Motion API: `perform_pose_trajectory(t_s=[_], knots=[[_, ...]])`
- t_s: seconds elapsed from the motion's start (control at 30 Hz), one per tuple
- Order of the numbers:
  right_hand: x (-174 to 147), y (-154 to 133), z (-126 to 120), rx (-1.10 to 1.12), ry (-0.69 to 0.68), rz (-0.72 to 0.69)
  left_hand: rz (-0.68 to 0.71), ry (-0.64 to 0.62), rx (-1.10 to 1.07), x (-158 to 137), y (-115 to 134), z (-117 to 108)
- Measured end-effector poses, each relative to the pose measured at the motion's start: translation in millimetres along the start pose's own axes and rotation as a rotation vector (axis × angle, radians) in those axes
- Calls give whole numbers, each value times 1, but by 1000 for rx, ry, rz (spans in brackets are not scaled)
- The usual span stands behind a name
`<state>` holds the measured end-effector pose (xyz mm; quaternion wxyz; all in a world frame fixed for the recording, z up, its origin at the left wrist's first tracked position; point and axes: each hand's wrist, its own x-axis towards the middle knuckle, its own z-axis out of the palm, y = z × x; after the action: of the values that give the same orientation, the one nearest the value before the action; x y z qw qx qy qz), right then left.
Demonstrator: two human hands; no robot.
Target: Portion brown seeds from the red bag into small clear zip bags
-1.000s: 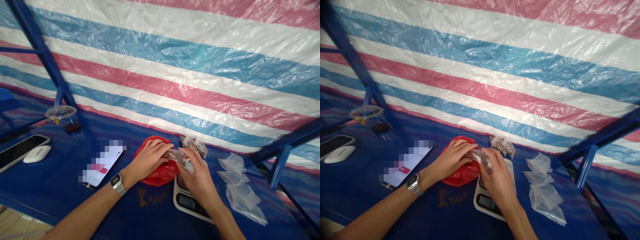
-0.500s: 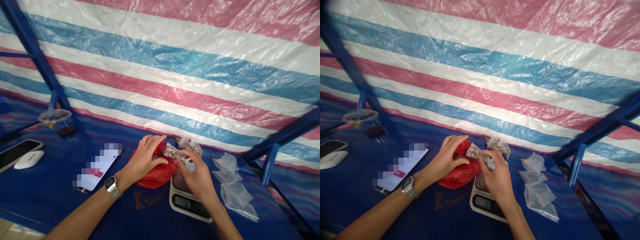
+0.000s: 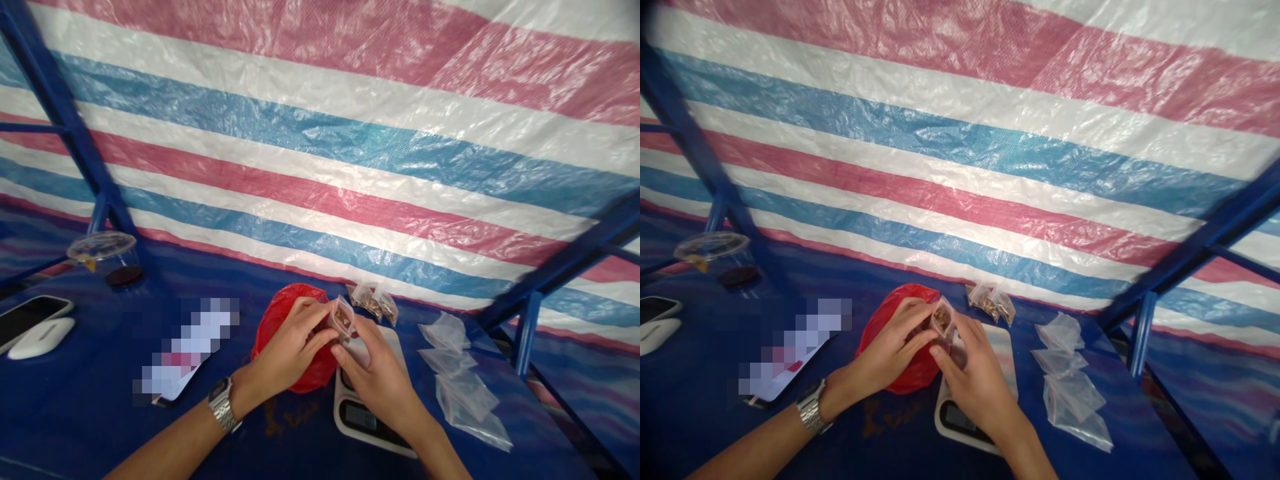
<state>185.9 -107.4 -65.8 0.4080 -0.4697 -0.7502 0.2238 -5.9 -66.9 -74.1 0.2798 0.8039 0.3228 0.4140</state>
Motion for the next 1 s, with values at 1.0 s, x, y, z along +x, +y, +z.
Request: perform_pose_trajectory(t_s=[1.0], knots=[[3, 2, 9, 211, 223, 203, -296, 92, -574, 4, 1, 11]])
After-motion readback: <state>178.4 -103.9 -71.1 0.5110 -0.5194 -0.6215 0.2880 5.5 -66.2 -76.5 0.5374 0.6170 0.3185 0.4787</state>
